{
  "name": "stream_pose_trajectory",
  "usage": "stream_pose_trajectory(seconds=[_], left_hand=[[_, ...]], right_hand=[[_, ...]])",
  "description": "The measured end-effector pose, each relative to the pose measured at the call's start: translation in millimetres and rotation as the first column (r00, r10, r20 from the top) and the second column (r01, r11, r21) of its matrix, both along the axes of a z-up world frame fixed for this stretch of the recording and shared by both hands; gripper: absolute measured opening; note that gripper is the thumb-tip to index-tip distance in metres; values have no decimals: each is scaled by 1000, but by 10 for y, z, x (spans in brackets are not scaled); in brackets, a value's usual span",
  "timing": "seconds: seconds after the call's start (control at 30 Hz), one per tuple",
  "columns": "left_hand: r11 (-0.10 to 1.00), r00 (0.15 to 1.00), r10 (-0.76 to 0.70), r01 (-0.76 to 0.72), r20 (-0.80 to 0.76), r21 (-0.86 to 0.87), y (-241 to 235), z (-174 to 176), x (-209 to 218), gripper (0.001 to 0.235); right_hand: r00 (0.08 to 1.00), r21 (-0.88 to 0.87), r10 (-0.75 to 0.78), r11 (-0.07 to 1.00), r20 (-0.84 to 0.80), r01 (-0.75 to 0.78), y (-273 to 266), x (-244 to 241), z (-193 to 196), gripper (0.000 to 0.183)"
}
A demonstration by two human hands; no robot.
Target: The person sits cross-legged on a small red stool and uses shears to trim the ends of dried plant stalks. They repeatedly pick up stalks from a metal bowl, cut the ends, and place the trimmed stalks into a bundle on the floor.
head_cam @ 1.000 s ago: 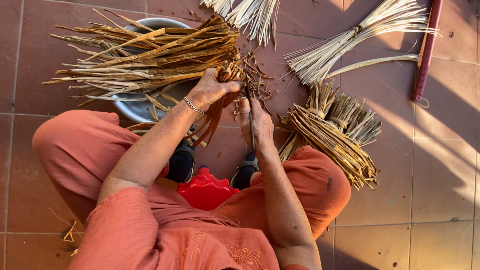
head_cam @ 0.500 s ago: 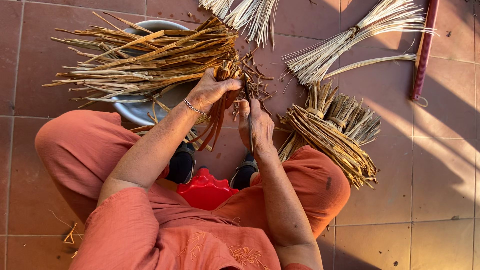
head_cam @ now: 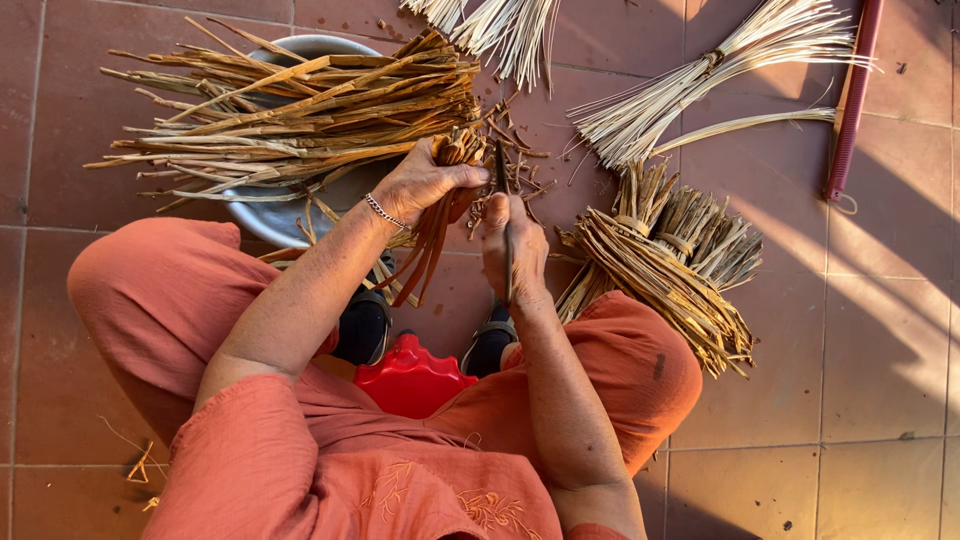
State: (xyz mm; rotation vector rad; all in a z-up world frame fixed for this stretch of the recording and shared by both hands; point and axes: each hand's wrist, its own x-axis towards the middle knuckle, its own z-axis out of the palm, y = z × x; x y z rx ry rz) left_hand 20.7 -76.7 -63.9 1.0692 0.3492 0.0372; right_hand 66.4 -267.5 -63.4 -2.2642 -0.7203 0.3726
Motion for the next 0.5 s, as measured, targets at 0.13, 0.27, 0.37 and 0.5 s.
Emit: stream_pose_trajectory(seconds=[0.13,0.27,0.37,0.5], left_hand=[[978,993,54,-74,105,193,295,120,-4,13],[868,950,277,-313,147,386,974,369,-263,20],[562,834,514,-504,200,656,1399,449,-263,18],[-184,861,293,-376,416,908,1617,217,-119,29]], right_hand=[[988,197,-95,973,-119,117,-43,149,61,78],[977,252,-162,948,-141,194,-66,164,190,74],[964,179,-163,963,-210,201,-79,129,300,70],[977,181,-122,971,-177,154,-40,121,384,71]])
